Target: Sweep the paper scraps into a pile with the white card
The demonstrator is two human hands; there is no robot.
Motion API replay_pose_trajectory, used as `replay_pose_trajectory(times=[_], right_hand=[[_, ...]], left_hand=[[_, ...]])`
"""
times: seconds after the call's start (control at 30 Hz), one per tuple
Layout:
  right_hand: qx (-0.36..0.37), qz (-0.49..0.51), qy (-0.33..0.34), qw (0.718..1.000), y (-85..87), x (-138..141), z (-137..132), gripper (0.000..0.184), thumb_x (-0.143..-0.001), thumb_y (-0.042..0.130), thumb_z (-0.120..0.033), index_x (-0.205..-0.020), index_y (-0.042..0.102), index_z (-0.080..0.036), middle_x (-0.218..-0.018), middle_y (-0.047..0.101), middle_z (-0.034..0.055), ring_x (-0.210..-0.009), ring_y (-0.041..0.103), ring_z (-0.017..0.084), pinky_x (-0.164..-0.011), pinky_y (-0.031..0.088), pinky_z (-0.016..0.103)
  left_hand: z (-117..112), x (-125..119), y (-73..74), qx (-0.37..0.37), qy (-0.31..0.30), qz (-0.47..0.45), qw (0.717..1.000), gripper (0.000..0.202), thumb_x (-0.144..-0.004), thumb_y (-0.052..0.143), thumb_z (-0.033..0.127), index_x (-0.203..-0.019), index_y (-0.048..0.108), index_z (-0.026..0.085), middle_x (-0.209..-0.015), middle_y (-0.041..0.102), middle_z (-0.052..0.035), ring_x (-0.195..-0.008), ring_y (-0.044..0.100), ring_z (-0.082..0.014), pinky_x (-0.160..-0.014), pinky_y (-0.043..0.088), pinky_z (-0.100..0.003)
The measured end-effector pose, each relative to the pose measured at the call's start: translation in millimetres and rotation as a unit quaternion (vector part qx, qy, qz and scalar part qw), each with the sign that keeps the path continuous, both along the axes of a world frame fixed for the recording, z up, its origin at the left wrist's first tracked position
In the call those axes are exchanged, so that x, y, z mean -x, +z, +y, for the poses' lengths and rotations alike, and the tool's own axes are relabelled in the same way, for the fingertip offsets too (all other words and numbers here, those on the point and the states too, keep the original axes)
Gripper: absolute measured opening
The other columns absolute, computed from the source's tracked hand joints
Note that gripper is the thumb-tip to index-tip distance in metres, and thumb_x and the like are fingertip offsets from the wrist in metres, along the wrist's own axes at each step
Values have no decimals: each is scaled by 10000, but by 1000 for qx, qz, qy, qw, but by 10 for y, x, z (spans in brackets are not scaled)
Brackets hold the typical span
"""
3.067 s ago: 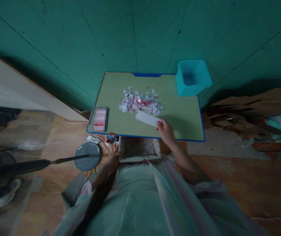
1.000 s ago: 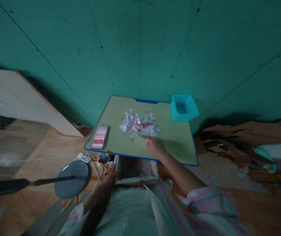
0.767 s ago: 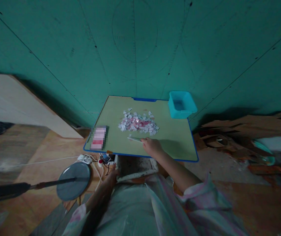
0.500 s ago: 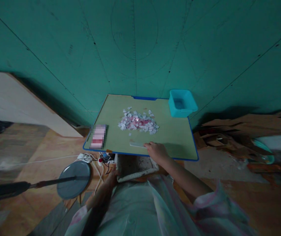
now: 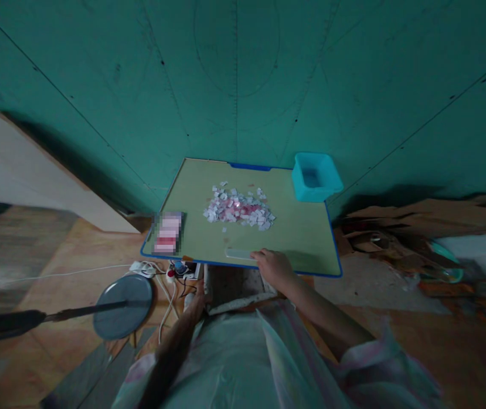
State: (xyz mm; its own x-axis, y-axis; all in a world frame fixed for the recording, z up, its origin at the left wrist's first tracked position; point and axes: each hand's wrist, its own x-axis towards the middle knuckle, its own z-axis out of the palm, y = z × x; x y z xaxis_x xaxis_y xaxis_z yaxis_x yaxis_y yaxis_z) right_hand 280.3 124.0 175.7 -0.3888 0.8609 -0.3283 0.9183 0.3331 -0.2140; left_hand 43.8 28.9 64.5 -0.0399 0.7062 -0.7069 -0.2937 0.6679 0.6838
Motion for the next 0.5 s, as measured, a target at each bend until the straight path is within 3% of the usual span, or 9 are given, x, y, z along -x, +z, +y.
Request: replay_pose_trajectory(times=[0.13, 0.23, 0.33, 0.4, 0.5], right_hand=[[-5, 32, -18, 999, -25, -57, -17, 374, -877, 379, -181, -1174, 597, -247, -1143, 635, 38, -977, 600, 156, -830, 414, 249], [-16, 43, -43, 998, -54, -92, 13, 370, -888, 377, -204, -1193, 582, -242, -1160, 629, 42, -971, 602, 163, -813, 422, 253], [-26, 45, -46, 998, -76, -77, 66, 367, -895, 372, -214, -1199, 575, -237, -1155, 630, 48, -977, 597, 166, -816, 420, 253], [-31, 40, -37, 998, -76, -33, 112, 368, -892, 372, -206, -1198, 574, -241, -1149, 631, 46, -978, 595, 166, -814, 418, 255], [-35, 17, -21, 999, -45, 65, 181, 377, -890, 367, -196, -1205, 565, -258, -1152, 622, 47, -974, 593, 170, -802, 417, 262]], left_hand=[[59, -4, 122, 6, -20, 92, 996, 652, -520, 494, 29, -1151, 429, 180, -918, 612, -74, -892, 550, -268, -811, 409, -368], [58, 34, 39, -14, -21, 73, 997, 635, -573, 510, 70, -1199, 440, 154, -972, 616, -97, -906, 547, -277, -871, 386, -393], [50, 77, -62, -48, -21, 36, 998, 531, -645, 530, 163, -1173, 474, 173, -1086, 612, -98, -1071, 516, -263, -957, 355, -348], [54, 101, -99, -61, -19, 30, 998, 492, -640, 527, 162, -1130, 495, 194, -1146, 593, -81, -1143, 476, -244, -987, 330, -324], [73, 125, -106, -60, -25, 25, 998, 543, -571, 501, 118, -1108, 480, 190, -1082, 601, -81, -1078, 504, -255, -939, 363, -349]])
